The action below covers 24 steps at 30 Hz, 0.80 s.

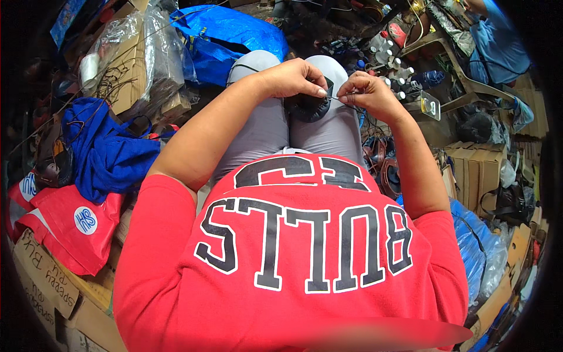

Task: Hand-stitching or lacing a leather shoe component using a needle and thread.

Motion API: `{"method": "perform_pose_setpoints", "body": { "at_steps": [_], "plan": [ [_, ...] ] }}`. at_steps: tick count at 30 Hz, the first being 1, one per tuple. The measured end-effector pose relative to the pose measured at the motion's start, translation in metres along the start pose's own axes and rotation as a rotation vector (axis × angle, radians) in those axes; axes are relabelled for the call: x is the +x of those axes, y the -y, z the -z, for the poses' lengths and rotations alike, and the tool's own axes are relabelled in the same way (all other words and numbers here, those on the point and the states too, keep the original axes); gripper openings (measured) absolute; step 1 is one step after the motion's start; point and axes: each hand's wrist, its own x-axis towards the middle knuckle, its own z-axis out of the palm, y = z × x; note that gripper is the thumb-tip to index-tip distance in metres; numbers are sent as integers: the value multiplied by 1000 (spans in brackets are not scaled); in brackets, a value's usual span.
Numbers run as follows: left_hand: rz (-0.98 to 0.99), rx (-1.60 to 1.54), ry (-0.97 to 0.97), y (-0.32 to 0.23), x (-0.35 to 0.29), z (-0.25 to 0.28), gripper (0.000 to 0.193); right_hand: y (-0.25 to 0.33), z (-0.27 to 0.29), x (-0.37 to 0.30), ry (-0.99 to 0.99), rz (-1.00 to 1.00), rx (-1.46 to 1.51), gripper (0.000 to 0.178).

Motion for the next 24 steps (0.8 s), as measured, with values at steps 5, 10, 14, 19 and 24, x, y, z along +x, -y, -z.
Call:
{"method": "perform_pose_setpoints", "body": {
  "at_steps": [5, 10, 14, 19, 24],
  "plan": [
    [19, -72, -1, 2, 2, -4, 24, -6, -12, -2, 95, -80, 255, 11],
    [-2, -140, 8, 5, 2, -11, 22, -3, -21, -16, 101, -125, 389, 17],
    [-46, -62, -22, 4, 1, -14, 20, 11, -30, -25, 165, -146, 476, 17],
    [-153, 249, -345, -7, -11, -17, 20, -4, -15, -32, -17, -115, 368, 12],
    [19, 362, -409, -8, -53, -21, 25, -11, -10, -42, -107, -244, 759, 7]
  ]
}}
